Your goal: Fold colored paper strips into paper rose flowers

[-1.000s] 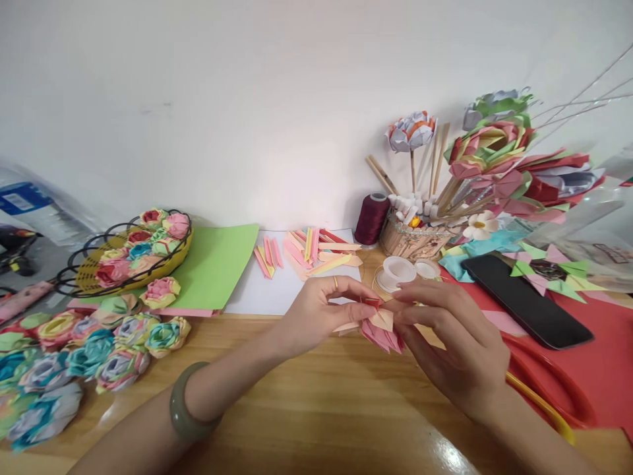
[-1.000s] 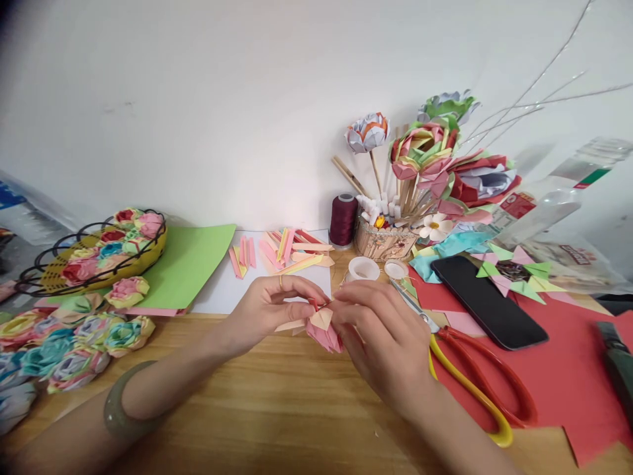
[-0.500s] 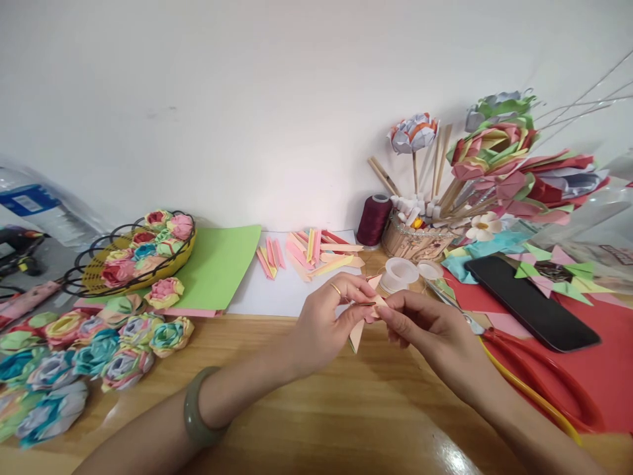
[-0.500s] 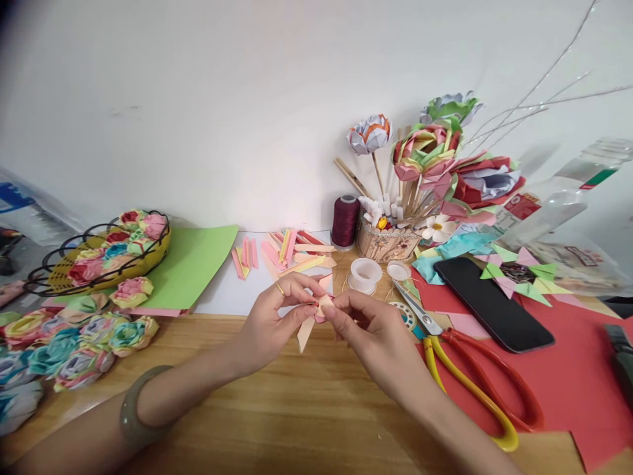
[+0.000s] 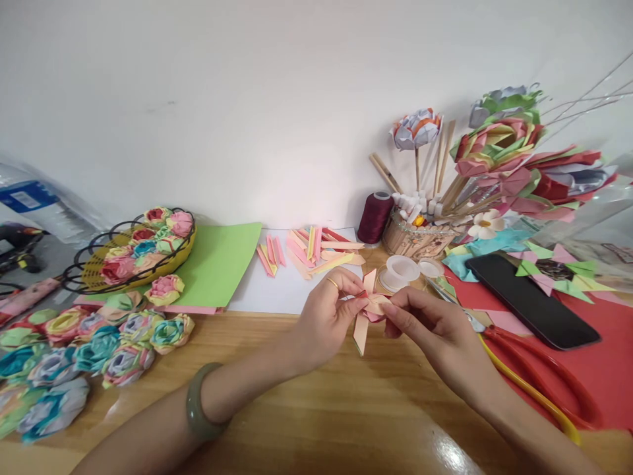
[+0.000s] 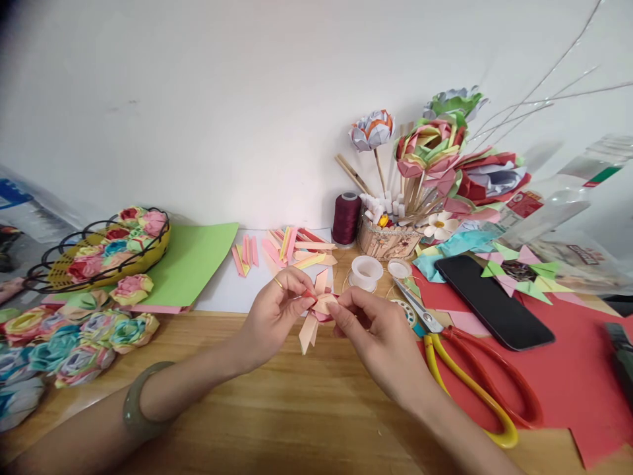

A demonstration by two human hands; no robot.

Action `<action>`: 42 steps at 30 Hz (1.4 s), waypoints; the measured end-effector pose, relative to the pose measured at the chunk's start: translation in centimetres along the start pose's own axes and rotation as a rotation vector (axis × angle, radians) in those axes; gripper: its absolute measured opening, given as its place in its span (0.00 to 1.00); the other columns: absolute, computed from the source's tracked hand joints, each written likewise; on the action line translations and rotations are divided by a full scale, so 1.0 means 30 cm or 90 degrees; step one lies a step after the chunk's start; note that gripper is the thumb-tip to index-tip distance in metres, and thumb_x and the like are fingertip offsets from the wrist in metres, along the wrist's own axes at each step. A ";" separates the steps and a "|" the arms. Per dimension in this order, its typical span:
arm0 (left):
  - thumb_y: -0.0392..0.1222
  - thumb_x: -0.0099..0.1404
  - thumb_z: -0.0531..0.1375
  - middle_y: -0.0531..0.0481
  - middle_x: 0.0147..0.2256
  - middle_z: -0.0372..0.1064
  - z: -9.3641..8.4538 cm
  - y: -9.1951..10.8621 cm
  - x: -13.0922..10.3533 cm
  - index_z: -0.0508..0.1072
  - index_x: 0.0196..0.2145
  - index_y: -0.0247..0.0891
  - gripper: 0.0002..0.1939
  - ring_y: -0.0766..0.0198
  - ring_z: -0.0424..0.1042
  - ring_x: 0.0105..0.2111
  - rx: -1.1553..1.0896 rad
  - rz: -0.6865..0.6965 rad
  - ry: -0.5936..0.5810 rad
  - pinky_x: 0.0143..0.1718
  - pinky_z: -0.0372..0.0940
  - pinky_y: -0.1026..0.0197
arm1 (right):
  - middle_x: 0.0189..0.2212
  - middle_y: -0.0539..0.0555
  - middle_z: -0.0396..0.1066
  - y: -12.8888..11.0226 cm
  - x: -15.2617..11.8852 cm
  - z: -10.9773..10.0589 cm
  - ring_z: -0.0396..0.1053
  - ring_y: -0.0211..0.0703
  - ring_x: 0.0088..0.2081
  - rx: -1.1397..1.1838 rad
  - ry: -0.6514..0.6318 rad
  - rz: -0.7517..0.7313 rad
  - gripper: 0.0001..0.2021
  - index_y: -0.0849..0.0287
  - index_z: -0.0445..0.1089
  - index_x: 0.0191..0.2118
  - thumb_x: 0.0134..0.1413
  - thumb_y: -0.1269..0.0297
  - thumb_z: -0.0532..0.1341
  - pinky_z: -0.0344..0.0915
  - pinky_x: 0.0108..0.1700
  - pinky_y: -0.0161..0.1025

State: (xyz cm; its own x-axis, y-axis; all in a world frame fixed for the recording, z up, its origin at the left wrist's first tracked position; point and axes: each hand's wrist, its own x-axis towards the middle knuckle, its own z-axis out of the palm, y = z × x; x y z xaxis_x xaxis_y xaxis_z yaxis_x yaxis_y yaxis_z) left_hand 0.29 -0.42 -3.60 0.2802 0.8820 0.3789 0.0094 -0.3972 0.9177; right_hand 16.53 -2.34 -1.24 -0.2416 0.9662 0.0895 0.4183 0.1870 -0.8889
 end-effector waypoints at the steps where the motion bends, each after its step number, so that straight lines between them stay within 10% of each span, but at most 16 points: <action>1: 0.38 0.62 0.51 0.49 0.33 0.59 0.000 -0.001 0.000 0.58 0.30 0.38 0.03 0.66 0.62 0.34 -0.003 0.001 -0.001 0.36 0.61 0.60 | 0.20 0.49 0.67 0.001 -0.001 -0.001 0.64 0.38 0.24 0.000 0.001 -0.001 0.14 0.57 0.68 0.26 0.54 0.54 0.55 0.58 0.27 0.34; 29: 0.39 0.61 0.54 0.48 0.34 0.61 -0.019 0.013 0.013 0.62 0.30 0.36 0.04 0.65 0.63 0.37 -0.035 -0.093 0.003 0.38 0.62 0.60 | 0.14 0.45 0.56 -0.001 -0.007 -0.011 0.54 0.35 0.19 -0.064 0.033 -0.007 0.16 0.57 0.59 0.20 0.54 0.56 0.53 0.50 0.22 0.34; 37: 0.39 0.58 0.57 0.50 0.32 0.65 -0.047 -0.004 0.040 0.62 0.29 0.35 0.06 0.67 0.66 0.35 -0.208 -0.116 -0.030 0.37 0.63 0.60 | 0.23 0.48 0.65 0.022 0.017 -0.048 0.63 0.38 0.27 0.067 0.298 -0.012 0.07 0.55 0.66 0.27 0.51 0.59 0.57 0.60 0.30 0.34; 42: 0.38 0.58 0.57 0.50 0.31 0.66 -0.054 -0.022 0.046 0.63 0.29 0.35 0.05 0.68 0.66 0.34 -0.246 -0.071 -0.136 0.38 0.61 0.62 | 0.37 0.52 0.72 0.025 0.037 -0.043 0.68 0.45 0.41 0.128 0.151 0.032 0.14 0.53 0.71 0.37 0.51 0.52 0.56 0.64 0.42 0.40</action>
State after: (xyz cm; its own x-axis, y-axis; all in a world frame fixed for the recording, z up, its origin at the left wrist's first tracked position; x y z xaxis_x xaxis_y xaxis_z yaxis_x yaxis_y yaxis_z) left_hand -0.87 1.46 -3.50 0.4900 0.8260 0.2786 -0.2961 -0.1429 0.9444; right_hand 17.72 -0.90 -1.23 -0.0036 0.9922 0.1246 0.2378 0.1218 -0.9636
